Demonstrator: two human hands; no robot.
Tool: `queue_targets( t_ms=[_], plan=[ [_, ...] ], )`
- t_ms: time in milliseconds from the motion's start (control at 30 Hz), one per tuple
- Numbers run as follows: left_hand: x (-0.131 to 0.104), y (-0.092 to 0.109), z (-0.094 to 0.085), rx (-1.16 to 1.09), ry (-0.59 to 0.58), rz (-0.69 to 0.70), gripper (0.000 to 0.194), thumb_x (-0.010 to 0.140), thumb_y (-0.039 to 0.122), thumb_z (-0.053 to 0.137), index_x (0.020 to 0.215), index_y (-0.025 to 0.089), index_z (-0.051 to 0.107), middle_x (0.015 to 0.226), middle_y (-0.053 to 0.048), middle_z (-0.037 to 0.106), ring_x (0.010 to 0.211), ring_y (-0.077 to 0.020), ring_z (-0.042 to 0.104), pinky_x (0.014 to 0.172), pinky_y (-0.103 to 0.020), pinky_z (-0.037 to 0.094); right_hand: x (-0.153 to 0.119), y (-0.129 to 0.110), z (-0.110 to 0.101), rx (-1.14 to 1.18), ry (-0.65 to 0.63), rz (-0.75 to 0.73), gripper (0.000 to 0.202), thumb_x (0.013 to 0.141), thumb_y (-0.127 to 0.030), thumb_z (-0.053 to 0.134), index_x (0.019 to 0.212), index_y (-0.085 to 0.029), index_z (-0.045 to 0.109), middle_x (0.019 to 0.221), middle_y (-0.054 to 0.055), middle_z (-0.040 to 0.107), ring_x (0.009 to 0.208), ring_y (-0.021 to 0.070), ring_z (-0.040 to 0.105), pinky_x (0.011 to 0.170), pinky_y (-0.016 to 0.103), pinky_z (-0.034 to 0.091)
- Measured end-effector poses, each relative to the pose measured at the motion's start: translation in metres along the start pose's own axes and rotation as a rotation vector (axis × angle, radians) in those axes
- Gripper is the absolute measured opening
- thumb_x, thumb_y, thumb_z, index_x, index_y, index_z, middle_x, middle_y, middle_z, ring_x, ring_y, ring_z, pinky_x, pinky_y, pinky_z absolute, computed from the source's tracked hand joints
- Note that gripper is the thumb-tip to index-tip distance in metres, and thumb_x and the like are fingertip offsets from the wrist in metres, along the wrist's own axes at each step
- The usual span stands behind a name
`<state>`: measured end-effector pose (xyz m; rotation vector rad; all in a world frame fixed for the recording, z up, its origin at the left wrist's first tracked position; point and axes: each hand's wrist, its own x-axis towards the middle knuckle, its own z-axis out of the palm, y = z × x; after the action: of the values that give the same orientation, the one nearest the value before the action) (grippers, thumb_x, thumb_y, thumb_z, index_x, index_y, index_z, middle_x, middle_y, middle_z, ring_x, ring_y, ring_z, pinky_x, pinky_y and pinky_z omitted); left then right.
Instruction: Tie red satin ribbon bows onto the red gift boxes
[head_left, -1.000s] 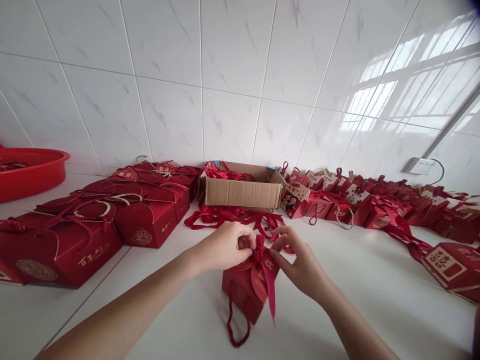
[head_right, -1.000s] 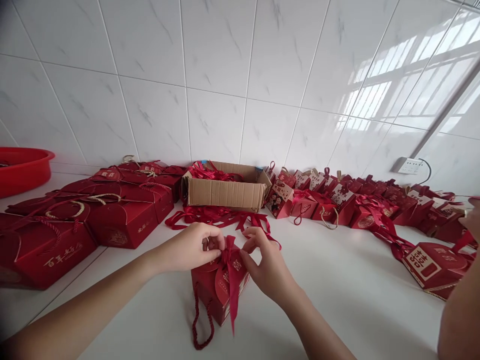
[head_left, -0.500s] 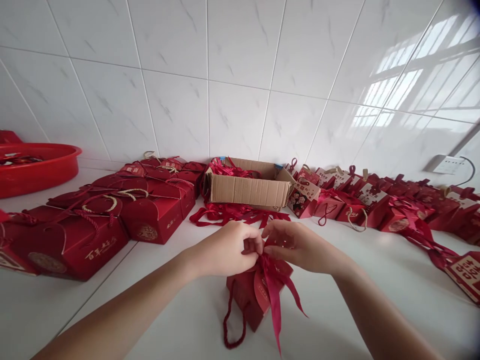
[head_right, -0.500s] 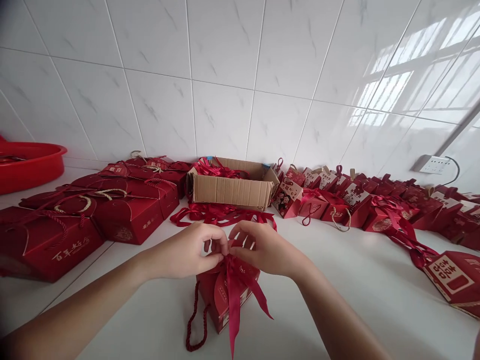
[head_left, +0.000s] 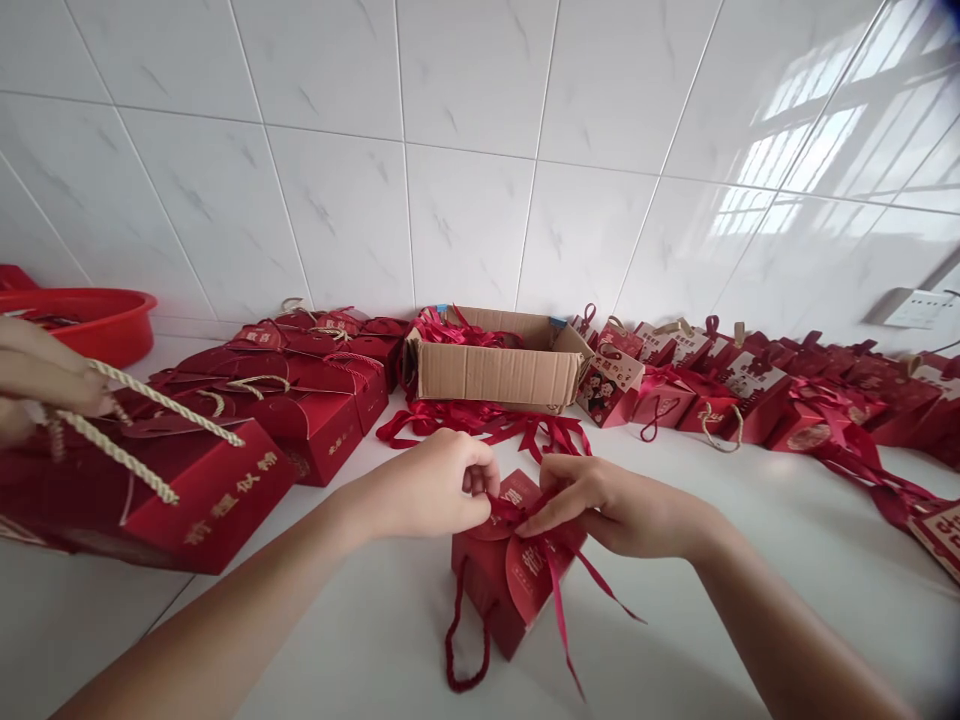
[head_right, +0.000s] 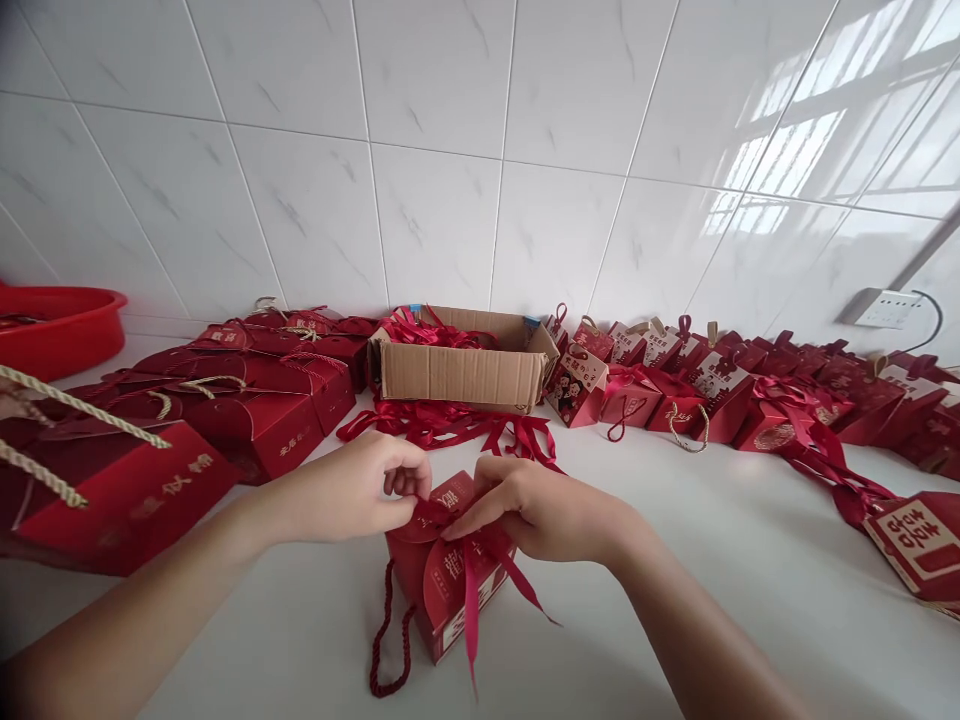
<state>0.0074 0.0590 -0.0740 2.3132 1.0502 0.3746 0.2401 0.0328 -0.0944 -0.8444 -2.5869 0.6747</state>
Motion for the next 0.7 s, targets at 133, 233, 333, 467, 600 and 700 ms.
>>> queue_targets(
  t_ms=[133,233,333,467,600,700],
  plan=[
    [0.0023,-0.0013,0.0006,-0.037,-0.021,0.000,0.010,0.068,0.016,0.051,0.071,0.020,0.060,0.068,0.002,0.060,0.061,-0.0131,0.052,0.052,-0.022,0.038,-0.0007,0.0003,-0.0006,0.009,-0.024,-0.003,0.055,0.084,0.001,0.038,0.113,-0.033,0.070,0.092,0.004,0.053,0.079,0.0116,0.052,0.069,0.024,0.046],
    [0.0037,-0.0016,0.0044,-0.033,-0.070,0.002,0.011,0.071,0.015,0.047,0.071,0.021,0.057,0.064,0.004,0.053,0.056,-0.0111,0.043,0.048,-0.022,0.032,-0.0004,0.0001,0.0003,0.002,-0.019,0.011,0.056,0.083,0.003,0.037,0.112,-0.033,0.070,0.093,0.004,0.052,0.079,0.0112,0.052,0.070,0.023,0.047],
    [0.0043,-0.0034,0.0066,-0.028,-0.123,-0.007,0.017,0.074,0.014,0.043,0.072,0.021,0.058,0.062,0.004,0.050,0.054,-0.0108,0.037,0.046,-0.023,0.027,-0.0005,-0.0001,0.0004,0.001,-0.026,0.021,0.056,0.083,0.003,0.038,0.112,-0.034,0.070,0.093,0.004,0.052,0.079,0.0111,0.053,0.071,0.023,0.047],
    [0.0041,-0.0056,0.0062,0.013,-0.090,0.000,0.013,0.075,0.017,0.045,0.072,0.021,0.057,0.072,0.002,0.055,0.058,-0.0113,0.041,0.048,-0.024,0.028,-0.0009,-0.0008,-0.0003,-0.001,-0.037,0.021,0.057,0.083,0.003,0.039,0.113,-0.034,0.069,0.094,0.004,0.053,0.081,0.0115,0.053,0.071,0.023,0.047],
    [0.0032,-0.0029,0.0038,-0.033,-0.109,-0.024,0.019,0.081,0.036,0.053,0.072,0.020,0.058,0.073,0.002,0.057,0.060,-0.0118,0.044,0.049,-0.024,0.031,-0.0007,-0.0018,-0.0005,-0.028,-0.028,0.012,0.057,0.081,0.004,0.040,0.113,-0.033,0.070,0.093,0.004,0.053,0.078,0.0119,0.053,0.069,0.024,0.046],
    [0.0035,-0.0018,0.0030,-0.066,-0.128,-0.037,0.029,0.081,0.046,0.056,0.069,0.020,0.055,0.067,0.002,0.053,0.058,-0.0112,0.041,0.048,-0.024,0.029,-0.0001,-0.0033,-0.0007,-0.022,-0.029,0.011,0.054,0.082,0.002,0.041,0.113,-0.032,0.070,0.092,0.004,0.055,0.077,0.0124,0.053,0.068,0.024,0.046]
  ],
)
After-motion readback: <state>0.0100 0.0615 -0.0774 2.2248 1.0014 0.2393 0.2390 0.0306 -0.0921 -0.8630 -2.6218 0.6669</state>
